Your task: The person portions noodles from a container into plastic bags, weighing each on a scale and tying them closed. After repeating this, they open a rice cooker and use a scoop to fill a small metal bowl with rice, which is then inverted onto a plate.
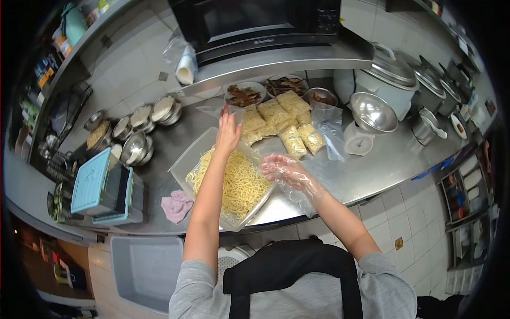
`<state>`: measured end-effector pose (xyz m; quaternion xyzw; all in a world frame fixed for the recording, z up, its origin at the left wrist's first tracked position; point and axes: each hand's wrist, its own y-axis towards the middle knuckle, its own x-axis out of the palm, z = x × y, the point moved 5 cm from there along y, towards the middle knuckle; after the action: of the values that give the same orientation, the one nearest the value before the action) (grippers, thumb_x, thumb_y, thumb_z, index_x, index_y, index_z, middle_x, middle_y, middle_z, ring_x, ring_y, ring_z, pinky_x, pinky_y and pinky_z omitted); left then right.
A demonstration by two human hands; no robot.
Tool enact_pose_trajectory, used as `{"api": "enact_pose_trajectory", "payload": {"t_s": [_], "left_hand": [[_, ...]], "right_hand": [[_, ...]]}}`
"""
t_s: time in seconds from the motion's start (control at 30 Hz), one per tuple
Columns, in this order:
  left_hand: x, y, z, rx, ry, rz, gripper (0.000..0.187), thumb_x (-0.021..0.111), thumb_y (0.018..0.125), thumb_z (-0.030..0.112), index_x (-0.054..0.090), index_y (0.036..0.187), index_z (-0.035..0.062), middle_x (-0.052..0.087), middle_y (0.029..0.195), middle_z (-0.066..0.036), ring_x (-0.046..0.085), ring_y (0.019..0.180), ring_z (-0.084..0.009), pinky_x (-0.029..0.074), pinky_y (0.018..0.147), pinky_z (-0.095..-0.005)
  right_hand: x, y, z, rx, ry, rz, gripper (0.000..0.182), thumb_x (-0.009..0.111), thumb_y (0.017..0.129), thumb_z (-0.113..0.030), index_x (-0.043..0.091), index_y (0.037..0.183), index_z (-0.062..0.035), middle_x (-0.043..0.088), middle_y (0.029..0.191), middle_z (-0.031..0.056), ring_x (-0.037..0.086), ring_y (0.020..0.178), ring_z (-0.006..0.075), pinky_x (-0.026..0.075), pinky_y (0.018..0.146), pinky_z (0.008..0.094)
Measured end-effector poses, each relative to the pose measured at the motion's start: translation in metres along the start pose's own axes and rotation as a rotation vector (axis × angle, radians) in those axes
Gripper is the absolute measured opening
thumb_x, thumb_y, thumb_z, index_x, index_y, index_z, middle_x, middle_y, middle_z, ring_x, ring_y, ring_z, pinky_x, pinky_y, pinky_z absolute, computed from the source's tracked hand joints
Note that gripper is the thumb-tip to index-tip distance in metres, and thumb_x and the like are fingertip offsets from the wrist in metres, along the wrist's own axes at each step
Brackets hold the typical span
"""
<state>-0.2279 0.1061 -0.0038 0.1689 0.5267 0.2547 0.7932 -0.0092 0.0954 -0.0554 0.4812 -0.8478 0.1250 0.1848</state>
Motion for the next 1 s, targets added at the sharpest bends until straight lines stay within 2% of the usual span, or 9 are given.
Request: {"api": "enact_pose_trajectory", "payload": {"t_s": [0.13, 0.27, 0.57, 0.63, 0.77, 0.83, 0.87, 0.97, 1.0], "left_hand": [[0.014, -0.004, -0.026, -0.048, -0.024, 0.038, 0.019, 0.059, 0.078, 0.023, 0.063, 0.092, 0.0100, 0.018, 0.145, -0.017, 0.017, 0.131, -0.0400, 0.023, 0.104, -0.0482], [-0.019, -0.007, 0.022, -0.038, 0.175, -0.023, 0.025, 0.067, 0.069, 0.024, 0.065, 0.092, 0.0151, 0.017, 0.147, -0.012, 0.013, 0.134, -0.0351, 0.014, 0.102, -0.0612], [0.001, -0.014, 0.086, 0.328, 0.080, -0.228, 0.012, 0.067, 0.069, 0.014, 0.067, 0.081, 0.0130, 0.034, 0.140, -0.005, 0.020, 0.134, -0.0271, 0.013, 0.105, -0.0589], [-0.001, -0.011, 0.087, 0.348, 0.078, -0.204, 0.004, 0.065, 0.070, 0.010, 0.065, 0.073, 0.0086, 0.039, 0.136, -0.005, 0.023, 0.133, -0.0270, 0.014, 0.105, -0.0574], [0.013, 0.011, 0.057, 0.318, 0.225, -0.078, 0.003, 0.061, 0.070, 0.007, 0.063, 0.071, 0.0047, 0.045, 0.130, -0.006, 0.029, 0.128, -0.0285, 0.021, 0.104, -0.0525], [0.018, 0.022, 0.044, 0.289, 0.253, -0.063, 0.003, 0.060, 0.070, 0.005, 0.062, 0.070, 0.0047, 0.047, 0.128, -0.006, 0.031, 0.127, -0.0287, 0.023, 0.103, -0.0510], [0.021, 0.026, 0.041, 0.306, 0.310, -0.050, 0.004, 0.059, 0.069, 0.005, 0.063, 0.071, 0.0049, 0.048, 0.126, -0.006, 0.033, 0.125, -0.0288, 0.025, 0.102, -0.0502], [0.030, 0.035, 0.020, 0.269, 0.479, -0.040, 0.008, 0.058, 0.067, 0.005, 0.063, 0.073, 0.0058, 0.049, 0.126, -0.005, 0.039, 0.121, -0.0277, 0.029, 0.100, -0.0480], [0.032, 0.037, 0.012, 0.246, 0.484, -0.099, 0.009, 0.059, 0.066, 0.005, 0.062, 0.075, 0.0051, 0.048, 0.127, -0.006, 0.041, 0.120, -0.0268, 0.030, 0.100, -0.0473]], "right_hand": [[-0.003, 0.001, -0.001, 0.038, 0.060, 0.038, 0.033, 0.062, 0.084, -0.022, 0.050, 0.107, -0.0018, 0.058, 0.102, 0.0134, 0.060, 0.089, 0.0199, 0.050, 0.074, 0.0298], [-0.014, 0.011, 0.001, 0.015, 0.103, 0.101, 0.024, 0.062, 0.083, -0.021, 0.053, 0.096, -0.0027, 0.061, 0.087, 0.0120, 0.062, 0.077, 0.0187, 0.052, 0.066, 0.0304], [-0.020, 0.046, -0.028, 0.090, -0.017, 0.190, 0.023, 0.061, 0.083, -0.020, 0.056, 0.096, -0.0017, 0.057, 0.074, 0.0042, 0.057, 0.065, 0.0134, 0.048, 0.055, 0.0248], [-0.021, 0.050, -0.019, 0.043, 0.145, -0.118, 0.040, 0.060, 0.085, -0.026, 0.050, 0.114, -0.0015, 0.058, 0.094, 0.0099, 0.059, 0.083, 0.0170, 0.050, 0.068, 0.0284], [-0.029, 0.022, -0.009, 0.099, -0.102, -0.086, 0.060, 0.054, 0.087, -0.035, 0.032, 0.134, -0.0038, 0.041, 0.129, 0.0191, 0.044, 0.118, 0.0262, 0.040, 0.095, 0.0368], [-0.018, -0.005, -0.033, -0.180, -0.761, -0.093, 0.069, 0.049, 0.089, -0.039, 0.016, 0.141, -0.0086, 0.010, 0.146, 0.0187, 0.013, 0.135, 0.0272, 0.016, 0.109, 0.0380], [-0.016, -0.016, -0.035, -0.101, -0.814, -0.146, 0.069, 0.048, 0.090, -0.041, 0.015, 0.141, -0.0094, 0.004, 0.148, 0.0155, 0.003, 0.137, 0.0250, 0.010, 0.109, 0.0353], [-0.027, -0.059, -0.042, -0.202, -0.836, -0.177, 0.066, 0.048, 0.090, -0.039, 0.018, 0.141, -0.0095, 0.008, 0.148, 0.0146, 0.008, 0.136, 0.0245, 0.015, 0.108, 0.0357], [-0.044, -0.075, -0.031, -0.163, -0.665, -0.120, 0.060, 0.051, 0.090, -0.032, 0.026, 0.138, -0.0080, 0.024, 0.143, 0.0148, 0.026, 0.131, 0.0264, 0.027, 0.104, 0.0359]]}}
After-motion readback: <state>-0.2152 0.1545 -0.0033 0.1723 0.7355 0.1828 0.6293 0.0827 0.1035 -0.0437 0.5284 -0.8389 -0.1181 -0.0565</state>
